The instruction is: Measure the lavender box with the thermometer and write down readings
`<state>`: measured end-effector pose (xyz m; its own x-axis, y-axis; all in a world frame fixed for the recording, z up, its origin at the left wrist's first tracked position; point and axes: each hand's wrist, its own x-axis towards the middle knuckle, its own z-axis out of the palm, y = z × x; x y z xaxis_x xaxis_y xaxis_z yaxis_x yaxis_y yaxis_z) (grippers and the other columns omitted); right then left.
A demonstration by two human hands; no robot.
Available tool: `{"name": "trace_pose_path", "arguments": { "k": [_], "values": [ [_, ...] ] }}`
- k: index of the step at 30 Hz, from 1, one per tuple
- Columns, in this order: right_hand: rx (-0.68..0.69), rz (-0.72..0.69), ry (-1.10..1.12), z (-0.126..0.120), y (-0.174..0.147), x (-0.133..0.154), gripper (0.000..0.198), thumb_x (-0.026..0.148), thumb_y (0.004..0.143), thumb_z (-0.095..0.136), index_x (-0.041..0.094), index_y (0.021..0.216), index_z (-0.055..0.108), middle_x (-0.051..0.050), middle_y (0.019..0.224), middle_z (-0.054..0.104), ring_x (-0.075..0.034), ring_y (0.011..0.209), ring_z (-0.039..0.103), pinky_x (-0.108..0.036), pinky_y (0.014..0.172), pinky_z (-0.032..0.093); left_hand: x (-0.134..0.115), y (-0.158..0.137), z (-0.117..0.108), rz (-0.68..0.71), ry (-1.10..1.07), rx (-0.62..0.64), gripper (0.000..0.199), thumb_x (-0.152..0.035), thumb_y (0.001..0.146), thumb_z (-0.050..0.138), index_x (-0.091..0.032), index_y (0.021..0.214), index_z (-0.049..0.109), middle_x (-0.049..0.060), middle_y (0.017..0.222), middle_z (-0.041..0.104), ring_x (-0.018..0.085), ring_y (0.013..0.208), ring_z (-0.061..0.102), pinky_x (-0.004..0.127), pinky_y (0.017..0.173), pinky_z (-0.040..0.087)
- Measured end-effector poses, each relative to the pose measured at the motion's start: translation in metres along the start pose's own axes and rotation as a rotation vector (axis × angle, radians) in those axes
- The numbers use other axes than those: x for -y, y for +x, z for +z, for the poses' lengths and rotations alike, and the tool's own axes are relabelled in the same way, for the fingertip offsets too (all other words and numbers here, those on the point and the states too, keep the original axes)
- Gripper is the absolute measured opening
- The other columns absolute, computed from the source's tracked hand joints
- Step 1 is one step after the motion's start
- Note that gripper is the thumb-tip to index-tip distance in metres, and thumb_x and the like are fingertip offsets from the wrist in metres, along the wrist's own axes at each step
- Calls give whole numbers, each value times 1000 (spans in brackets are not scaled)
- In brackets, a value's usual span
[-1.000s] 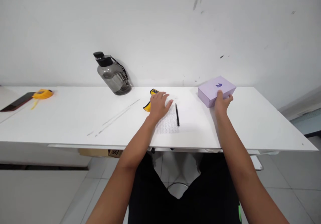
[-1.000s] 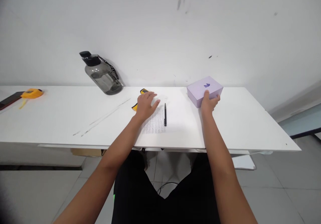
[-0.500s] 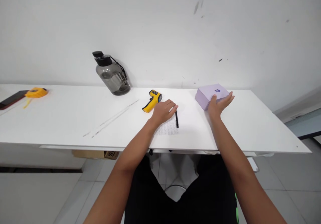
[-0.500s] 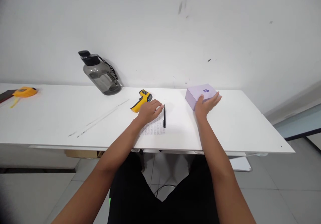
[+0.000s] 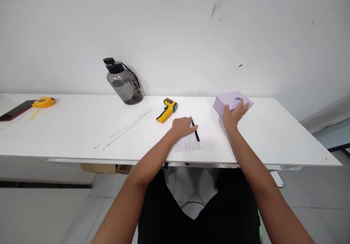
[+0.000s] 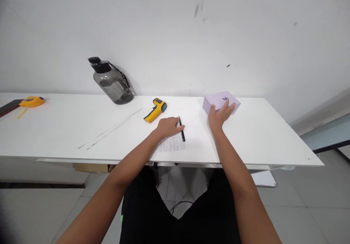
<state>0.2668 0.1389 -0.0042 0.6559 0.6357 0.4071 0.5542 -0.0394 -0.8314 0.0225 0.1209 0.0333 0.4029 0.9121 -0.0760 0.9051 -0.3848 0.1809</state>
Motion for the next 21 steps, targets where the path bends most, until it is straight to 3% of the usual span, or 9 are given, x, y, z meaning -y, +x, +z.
{"name": "trace_pose_path", "arguments": {
  "k": [5,8,10,12,15,17,19,21],
  "values": [
    [22,-340,-92,-8,-14,17,50,48,94,43,24,135,56,-16,161,38,-38,159,12,-75,120,12,-4,3,2,-49,7,0,33,-43,92,46,-20,92,70,12,100,76,32,97,72,39,73,48],
    [51,-478,-94,-12,-19,25,41,44,96,39,23,119,66,-17,144,56,-36,153,30,-68,121,21,-3,4,1,-89,-2,-4,32,-39,91,46,-19,95,70,13,101,76,33,98,71,40,73,48],
    [120,-517,-88,-13,-22,27,41,44,96,39,23,114,68,-16,126,66,-34,137,52,-61,117,34,-2,4,1,-85,-20,-15,30,-37,92,46,-19,94,70,12,101,76,32,98,71,39,73,48],
    [286,-528,-74,-13,-25,27,42,45,96,40,23,115,70,-12,100,73,-30,106,67,-52,104,48,-3,3,2,-62,-70,-34,26,-36,92,47,-21,90,68,9,100,76,30,97,70,38,73,48],
    [611,-543,-65,-12,-31,25,43,43,92,50,24,126,67,-4,78,72,-22,69,64,-39,79,54,-4,1,5,-13,-187,-88,22,-35,92,49,-23,86,66,4,97,76,25,92,69,36,73,47],
    [756,-576,-97,-9,-35,25,45,38,89,54,25,131,65,-2,78,73,-20,64,61,-36,72,51,-6,1,8,28,-259,-130,20,-35,93,50,-24,89,66,2,97,75,23,90,69,35,74,48],
    [797,-616,-139,-6,-39,25,41,34,88,55,26,126,66,-3,83,75,-22,71,64,-35,72,49,-7,0,9,68,-305,-154,19,-35,93,51,-24,94,67,2,99,75,22,90,68,34,76,48],
    [751,-611,-160,-4,-40,26,29,35,88,55,25,112,68,-5,83,74,-24,77,66,-35,71,47,-6,-1,8,128,-331,-174,22,-36,96,50,-25,99,68,1,103,75,21,93,68,33,81,49]
  ]
}}
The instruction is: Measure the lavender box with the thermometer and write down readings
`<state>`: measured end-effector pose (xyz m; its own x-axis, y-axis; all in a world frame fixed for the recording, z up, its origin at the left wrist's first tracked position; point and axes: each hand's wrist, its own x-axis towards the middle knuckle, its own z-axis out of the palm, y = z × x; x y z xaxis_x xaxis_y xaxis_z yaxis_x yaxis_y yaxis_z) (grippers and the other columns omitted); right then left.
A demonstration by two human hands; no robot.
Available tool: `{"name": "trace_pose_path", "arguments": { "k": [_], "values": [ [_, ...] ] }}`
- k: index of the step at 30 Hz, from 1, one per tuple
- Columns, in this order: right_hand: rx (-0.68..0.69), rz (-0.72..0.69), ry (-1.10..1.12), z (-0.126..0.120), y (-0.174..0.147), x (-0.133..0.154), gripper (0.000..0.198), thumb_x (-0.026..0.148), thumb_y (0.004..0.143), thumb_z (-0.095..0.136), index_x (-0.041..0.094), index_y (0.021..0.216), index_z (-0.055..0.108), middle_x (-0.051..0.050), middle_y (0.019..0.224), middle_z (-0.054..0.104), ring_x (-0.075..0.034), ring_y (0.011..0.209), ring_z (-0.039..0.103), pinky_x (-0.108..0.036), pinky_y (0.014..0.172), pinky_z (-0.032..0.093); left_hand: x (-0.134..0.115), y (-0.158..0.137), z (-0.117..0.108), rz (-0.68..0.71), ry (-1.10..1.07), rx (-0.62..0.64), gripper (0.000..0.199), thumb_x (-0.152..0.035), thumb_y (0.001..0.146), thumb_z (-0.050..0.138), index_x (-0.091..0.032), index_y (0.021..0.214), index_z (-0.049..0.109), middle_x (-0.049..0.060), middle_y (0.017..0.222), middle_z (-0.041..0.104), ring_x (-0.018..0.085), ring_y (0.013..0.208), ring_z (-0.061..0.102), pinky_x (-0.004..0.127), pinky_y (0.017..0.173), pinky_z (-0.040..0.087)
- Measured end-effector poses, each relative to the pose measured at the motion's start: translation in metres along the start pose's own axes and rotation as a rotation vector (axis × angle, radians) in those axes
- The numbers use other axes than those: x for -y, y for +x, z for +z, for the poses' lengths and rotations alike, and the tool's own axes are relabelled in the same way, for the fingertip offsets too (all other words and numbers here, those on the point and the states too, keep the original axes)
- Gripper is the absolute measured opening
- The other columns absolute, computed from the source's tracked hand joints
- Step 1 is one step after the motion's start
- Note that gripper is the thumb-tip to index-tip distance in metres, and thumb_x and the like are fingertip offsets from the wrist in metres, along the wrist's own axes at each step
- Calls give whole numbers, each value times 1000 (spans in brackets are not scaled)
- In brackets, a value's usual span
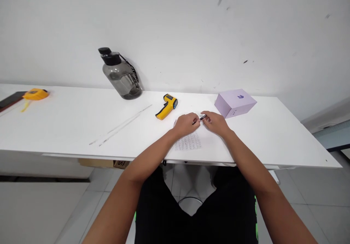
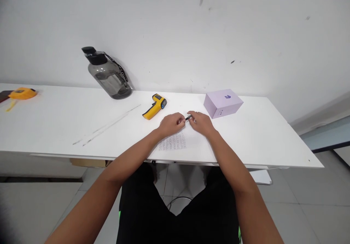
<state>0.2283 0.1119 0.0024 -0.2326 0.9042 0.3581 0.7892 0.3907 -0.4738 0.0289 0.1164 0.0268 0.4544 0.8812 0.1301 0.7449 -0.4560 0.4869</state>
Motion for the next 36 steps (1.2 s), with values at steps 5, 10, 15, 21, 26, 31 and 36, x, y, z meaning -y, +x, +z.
{"name": "trace_pose_path", "arguments": {
  "k": [5,10,15,21,26,31,36],
  "values": [
    [-201,231,36,-1,5,-3,34,58,87,59,27,81,49,0,64,61,-21,62,57,-31,60,38,10,1,-5,71,-78,-105,46,-42,108,25,-24,112,67,4,115,72,20,108,66,33,94,49],
    [-280,401,125,-4,6,-7,55,75,77,64,27,72,37,4,58,49,-17,56,46,-30,58,35,29,9,1,19,-60,-149,48,-40,109,21,-18,135,56,10,137,62,21,129,55,36,112,43],
    [-97,217,404,3,0,-3,56,72,97,28,26,99,60,2,63,54,-18,63,53,-32,64,42,44,19,15,11,209,-91,42,-28,102,37,-10,136,56,20,144,55,30,144,42,48,123,32],
    [-2,188,493,6,-2,11,33,48,96,37,26,116,53,3,72,52,-19,72,55,-32,68,44,47,21,25,70,249,-24,49,-12,96,37,-11,143,53,21,158,46,30,155,31,57,127,25],
    [59,276,534,9,0,17,33,33,80,55,27,112,46,5,76,63,-18,70,58,-32,68,45,39,16,22,132,221,11,53,-13,97,39,-18,148,50,16,164,39,33,159,22,59,126,27],
    [93,282,485,13,0,22,24,43,89,50,24,78,59,1,68,63,-18,69,57,-32,69,43,37,15,19,124,243,44,53,-17,98,37,-18,149,48,13,165,38,33,158,23,55,127,25],
    [23,340,486,14,4,25,46,60,90,53,22,65,58,2,58,52,-16,62,49,-32,65,39,42,18,21,91,237,38,50,-25,100,36,-19,148,49,12,164,40,32,158,25,53,128,26]
  ]
}}
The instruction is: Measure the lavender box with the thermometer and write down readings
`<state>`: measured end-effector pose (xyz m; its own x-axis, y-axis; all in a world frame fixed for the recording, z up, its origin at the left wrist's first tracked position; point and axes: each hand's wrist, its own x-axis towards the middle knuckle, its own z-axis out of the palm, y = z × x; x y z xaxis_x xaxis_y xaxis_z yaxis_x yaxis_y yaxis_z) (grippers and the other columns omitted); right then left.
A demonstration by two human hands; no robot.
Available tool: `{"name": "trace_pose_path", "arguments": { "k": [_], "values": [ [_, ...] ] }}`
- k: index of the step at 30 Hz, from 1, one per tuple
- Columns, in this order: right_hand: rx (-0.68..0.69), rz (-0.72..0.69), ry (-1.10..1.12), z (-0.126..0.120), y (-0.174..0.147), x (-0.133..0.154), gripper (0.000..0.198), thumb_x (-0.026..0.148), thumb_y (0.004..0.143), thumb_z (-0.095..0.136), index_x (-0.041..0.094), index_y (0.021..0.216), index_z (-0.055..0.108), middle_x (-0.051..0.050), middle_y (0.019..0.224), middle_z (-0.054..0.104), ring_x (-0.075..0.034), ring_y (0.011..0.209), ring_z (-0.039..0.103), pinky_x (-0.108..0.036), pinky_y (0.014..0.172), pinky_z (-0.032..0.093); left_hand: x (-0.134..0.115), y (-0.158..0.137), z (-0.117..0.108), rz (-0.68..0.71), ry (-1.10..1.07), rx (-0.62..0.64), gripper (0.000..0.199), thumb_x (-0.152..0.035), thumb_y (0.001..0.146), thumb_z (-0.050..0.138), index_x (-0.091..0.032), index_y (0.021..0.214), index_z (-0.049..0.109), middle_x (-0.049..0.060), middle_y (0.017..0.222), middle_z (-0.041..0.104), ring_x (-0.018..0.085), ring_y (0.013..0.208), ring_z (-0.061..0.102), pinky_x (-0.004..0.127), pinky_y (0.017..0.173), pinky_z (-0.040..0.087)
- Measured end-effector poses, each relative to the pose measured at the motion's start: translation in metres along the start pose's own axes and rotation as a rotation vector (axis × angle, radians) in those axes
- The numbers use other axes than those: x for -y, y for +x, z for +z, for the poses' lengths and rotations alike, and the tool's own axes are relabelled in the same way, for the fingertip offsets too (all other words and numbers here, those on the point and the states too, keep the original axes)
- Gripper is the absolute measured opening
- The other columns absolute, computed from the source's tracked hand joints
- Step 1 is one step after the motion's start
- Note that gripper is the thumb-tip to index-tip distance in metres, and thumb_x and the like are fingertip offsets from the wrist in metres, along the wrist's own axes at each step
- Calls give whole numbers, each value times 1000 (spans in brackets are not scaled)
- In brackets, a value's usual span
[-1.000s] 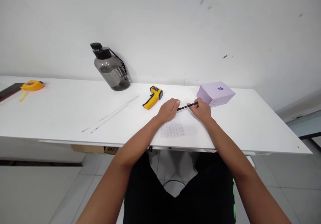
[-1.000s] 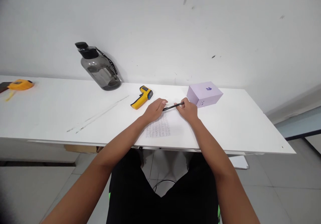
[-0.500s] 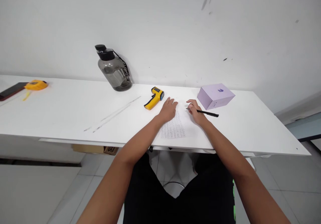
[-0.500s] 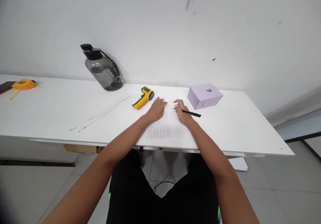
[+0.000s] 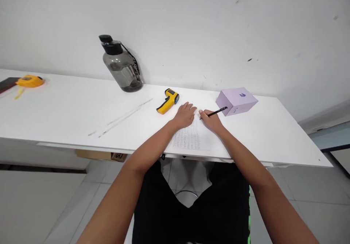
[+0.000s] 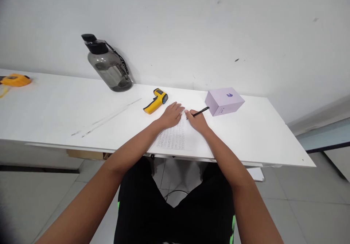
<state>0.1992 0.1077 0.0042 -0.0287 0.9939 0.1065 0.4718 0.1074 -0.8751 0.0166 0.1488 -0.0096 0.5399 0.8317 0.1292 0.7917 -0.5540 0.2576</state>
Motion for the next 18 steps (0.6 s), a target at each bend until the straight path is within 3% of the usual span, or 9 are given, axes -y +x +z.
{"name": "trace_pose_path", "arguments": {
  "k": [6,14,18],
  "values": [
    [-77,3,24,0,4,0,35,50,84,59,23,64,52,3,61,51,-15,63,46,-30,62,37,0,0,-1,-38,-10,4,49,-31,101,33,-20,145,51,12,164,41,35,158,23,58,127,25],
    [9,9,44,1,2,2,31,44,84,58,22,64,52,4,59,50,-13,58,41,-30,58,33,11,8,7,12,-90,-49,46,-34,103,30,-20,139,54,11,155,50,27,152,36,52,127,28],
    [12,-1,41,3,2,1,29,43,83,59,22,64,54,3,61,52,-14,60,43,-30,59,34,12,8,8,0,-107,-66,47,-42,104,32,-21,139,55,11,155,50,30,153,35,53,126,30]
  ]
}}
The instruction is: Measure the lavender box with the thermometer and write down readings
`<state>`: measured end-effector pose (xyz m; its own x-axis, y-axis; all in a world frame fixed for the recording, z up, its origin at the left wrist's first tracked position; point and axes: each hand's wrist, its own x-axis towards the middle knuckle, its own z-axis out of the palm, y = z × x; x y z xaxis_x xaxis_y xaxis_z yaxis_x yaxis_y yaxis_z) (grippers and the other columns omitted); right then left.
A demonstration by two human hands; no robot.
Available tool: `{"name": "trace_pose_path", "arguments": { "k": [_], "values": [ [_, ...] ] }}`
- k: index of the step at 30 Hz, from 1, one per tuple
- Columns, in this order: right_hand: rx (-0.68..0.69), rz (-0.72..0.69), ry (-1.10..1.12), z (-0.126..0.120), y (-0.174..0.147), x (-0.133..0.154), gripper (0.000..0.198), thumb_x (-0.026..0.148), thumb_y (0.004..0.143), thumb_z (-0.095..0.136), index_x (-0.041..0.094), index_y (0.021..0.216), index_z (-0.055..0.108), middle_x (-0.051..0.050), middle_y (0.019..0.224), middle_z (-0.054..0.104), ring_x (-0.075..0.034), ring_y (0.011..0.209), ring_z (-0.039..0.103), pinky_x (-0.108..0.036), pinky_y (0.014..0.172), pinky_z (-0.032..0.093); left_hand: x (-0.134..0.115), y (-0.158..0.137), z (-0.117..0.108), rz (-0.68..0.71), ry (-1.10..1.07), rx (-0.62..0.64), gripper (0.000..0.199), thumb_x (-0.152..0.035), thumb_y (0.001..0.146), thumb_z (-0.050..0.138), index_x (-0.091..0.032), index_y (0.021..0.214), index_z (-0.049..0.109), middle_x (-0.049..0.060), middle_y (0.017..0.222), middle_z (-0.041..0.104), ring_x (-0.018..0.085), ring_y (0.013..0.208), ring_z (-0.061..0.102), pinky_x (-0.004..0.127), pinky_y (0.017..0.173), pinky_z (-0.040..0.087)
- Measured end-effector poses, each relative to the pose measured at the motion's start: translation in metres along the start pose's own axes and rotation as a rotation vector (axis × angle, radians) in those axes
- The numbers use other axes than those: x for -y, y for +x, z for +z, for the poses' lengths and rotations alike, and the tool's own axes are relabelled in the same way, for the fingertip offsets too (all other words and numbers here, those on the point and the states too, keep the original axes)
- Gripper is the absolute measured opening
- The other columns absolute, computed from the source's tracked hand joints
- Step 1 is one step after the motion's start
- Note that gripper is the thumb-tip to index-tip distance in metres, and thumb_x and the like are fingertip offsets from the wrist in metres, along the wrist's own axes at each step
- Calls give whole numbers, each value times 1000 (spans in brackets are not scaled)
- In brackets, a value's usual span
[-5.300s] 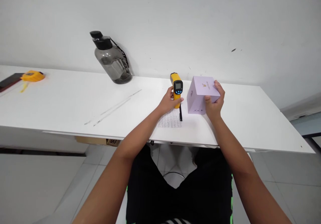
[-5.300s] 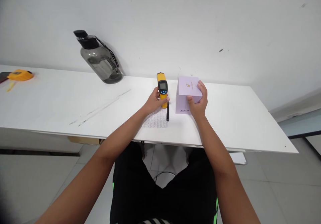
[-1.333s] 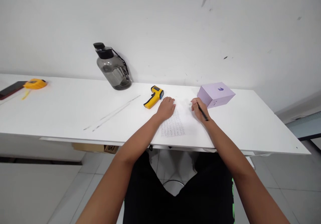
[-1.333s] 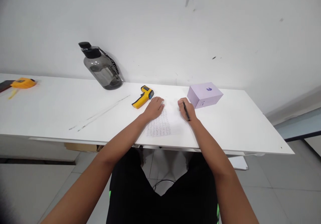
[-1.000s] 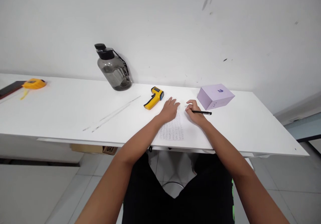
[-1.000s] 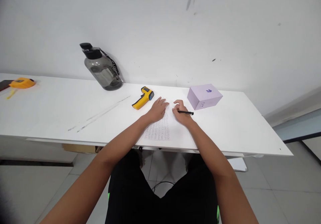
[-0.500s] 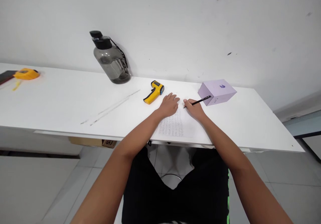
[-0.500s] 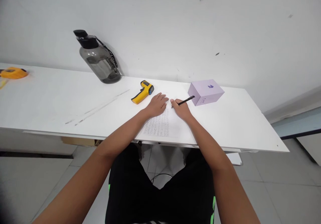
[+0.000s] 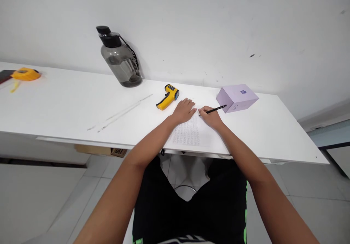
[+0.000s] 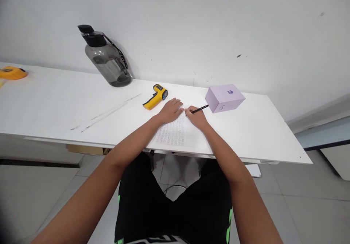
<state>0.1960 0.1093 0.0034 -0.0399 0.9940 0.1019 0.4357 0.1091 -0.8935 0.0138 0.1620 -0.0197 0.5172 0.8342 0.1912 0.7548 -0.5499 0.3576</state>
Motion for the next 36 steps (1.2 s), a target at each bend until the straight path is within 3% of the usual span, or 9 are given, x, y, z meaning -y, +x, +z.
{"name": "trace_pose_path", "arguments": {
  "k": [11,28,36],
  "values": [
    [23,6,-34,1,0,-1,25,40,80,60,21,64,57,3,62,51,-14,62,43,-29,57,31,-5,-3,-6,3,24,21,62,-62,101,38,-17,140,55,15,154,49,32,147,39,51,125,31],
    [-42,-23,-57,2,-1,-4,24,39,83,58,21,67,60,1,65,56,-16,67,48,-31,62,36,-5,-2,-6,11,33,37,56,-57,99,46,-19,140,54,14,156,49,31,147,40,49,123,32],
    [-26,17,-32,2,0,-2,22,36,81,59,21,65,61,1,63,56,-15,64,47,-30,60,36,-6,-3,-5,-24,22,50,60,-58,98,46,-19,143,52,13,161,44,38,155,28,53,127,26]
  ]
}}
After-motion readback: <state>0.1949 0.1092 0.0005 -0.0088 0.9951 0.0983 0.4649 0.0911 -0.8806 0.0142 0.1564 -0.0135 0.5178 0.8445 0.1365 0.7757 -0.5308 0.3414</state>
